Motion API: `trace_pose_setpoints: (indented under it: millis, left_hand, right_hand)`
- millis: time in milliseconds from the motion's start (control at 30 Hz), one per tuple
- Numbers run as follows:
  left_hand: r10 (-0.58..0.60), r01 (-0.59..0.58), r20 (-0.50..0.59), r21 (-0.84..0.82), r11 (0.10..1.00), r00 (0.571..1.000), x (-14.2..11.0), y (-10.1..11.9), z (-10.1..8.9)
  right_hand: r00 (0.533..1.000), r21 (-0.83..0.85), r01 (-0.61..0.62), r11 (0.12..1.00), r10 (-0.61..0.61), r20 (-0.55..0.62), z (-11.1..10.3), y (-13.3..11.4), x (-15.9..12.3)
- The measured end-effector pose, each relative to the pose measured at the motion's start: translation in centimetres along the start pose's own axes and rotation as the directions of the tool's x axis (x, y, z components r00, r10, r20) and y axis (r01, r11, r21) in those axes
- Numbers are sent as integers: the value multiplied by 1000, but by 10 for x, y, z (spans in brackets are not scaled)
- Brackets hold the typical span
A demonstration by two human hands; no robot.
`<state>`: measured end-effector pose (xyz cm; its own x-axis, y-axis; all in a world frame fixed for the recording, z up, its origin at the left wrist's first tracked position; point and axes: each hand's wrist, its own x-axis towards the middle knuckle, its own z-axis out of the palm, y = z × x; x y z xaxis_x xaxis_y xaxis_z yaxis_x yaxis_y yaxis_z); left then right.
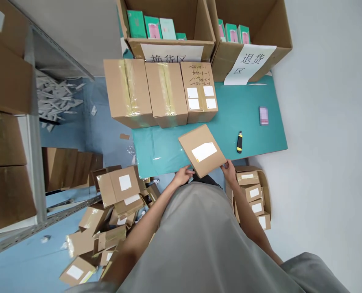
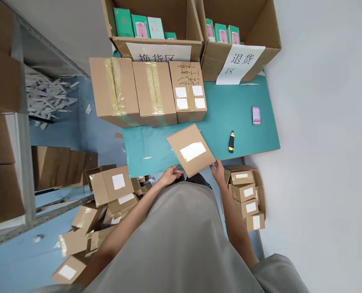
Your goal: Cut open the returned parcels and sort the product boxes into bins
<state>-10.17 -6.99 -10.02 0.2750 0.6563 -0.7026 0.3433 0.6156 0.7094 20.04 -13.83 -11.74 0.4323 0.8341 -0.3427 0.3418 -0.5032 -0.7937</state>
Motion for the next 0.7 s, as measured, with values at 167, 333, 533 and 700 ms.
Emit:
trace_pose_setpoints:
  millis: [167, 333, 533, 700]
  left_hand:
    - [131, -132, -244, 11, 991, 961, 60, 37, -49]
    - [174, -161, -205, 78, 984, 963, 106, 88, -70]
    - [137, -120, -197, 96, 988, 971, 82, 83, -64]
    - [52, -59, -253, -22, 998, 966, 37, 44, -59]
  right_hand:
    - [976, 47, -166, 985, 157, 154, 8, 12, -26]
    - [897, 121, -191, 974, 123, 424, 32, 0, -47]
    - [894, 105, -194, 975, 132, 428, 34, -5, -34]
    - [958, 185, -112, 976, 57, 280, 7, -7, -7]
